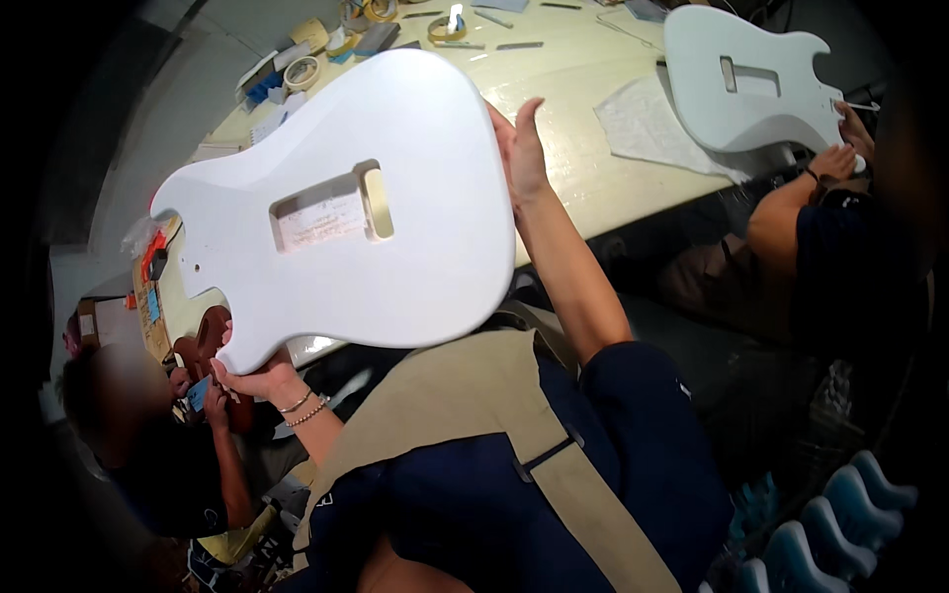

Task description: The person retrieves a white plastic part from a rack and places it on a workbench. They use a utility knife to trim edges, then sand the surface with a sanding block. Finally, they apply a substance from a tube to the part and smooth it with a card.

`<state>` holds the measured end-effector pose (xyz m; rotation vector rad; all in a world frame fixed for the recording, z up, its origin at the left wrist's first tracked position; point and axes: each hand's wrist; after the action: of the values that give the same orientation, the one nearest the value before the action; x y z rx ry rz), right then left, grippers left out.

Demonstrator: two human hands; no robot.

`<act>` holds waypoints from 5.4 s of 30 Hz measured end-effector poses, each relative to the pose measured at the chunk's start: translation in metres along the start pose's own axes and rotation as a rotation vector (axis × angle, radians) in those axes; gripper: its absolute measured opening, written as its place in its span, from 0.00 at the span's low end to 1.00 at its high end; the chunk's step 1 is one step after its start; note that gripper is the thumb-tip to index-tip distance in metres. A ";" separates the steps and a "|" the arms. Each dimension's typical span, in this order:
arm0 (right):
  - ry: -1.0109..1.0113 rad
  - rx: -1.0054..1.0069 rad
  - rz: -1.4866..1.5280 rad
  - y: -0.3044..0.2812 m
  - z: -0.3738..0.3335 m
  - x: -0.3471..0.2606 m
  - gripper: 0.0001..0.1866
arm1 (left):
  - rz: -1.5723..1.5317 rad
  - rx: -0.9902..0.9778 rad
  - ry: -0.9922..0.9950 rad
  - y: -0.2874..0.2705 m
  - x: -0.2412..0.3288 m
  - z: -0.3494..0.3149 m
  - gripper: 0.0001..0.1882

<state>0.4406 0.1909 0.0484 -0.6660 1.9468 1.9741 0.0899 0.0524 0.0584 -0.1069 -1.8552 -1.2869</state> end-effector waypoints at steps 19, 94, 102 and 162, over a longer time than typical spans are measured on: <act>-0.089 0.197 -0.034 -0.049 -0.026 -0.031 0.55 | 0.321 0.037 0.066 0.052 -0.015 -0.023 0.29; -0.023 -0.026 0.345 -0.120 0.020 0.139 0.16 | 0.744 0.023 0.607 0.094 0.010 0.059 0.32; 0.032 -0.287 -0.903 -0.117 0.019 0.125 0.11 | 0.775 -0.331 0.548 0.067 0.013 0.154 0.27; -0.267 -0.772 -1.104 0.174 0.098 0.091 0.10 | 1.187 -0.302 0.735 0.129 0.004 0.050 0.46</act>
<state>0.2620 0.2696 0.1493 -1.2053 0.3509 1.7839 0.1233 0.1509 0.1498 -0.6788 -0.6801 -0.5785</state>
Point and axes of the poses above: each hand's wrist, its own z-axis towards the middle knuckle, its own y-axis out of the palm, x = y × z, and after that the axes turned 11 degrees about z, right-handed
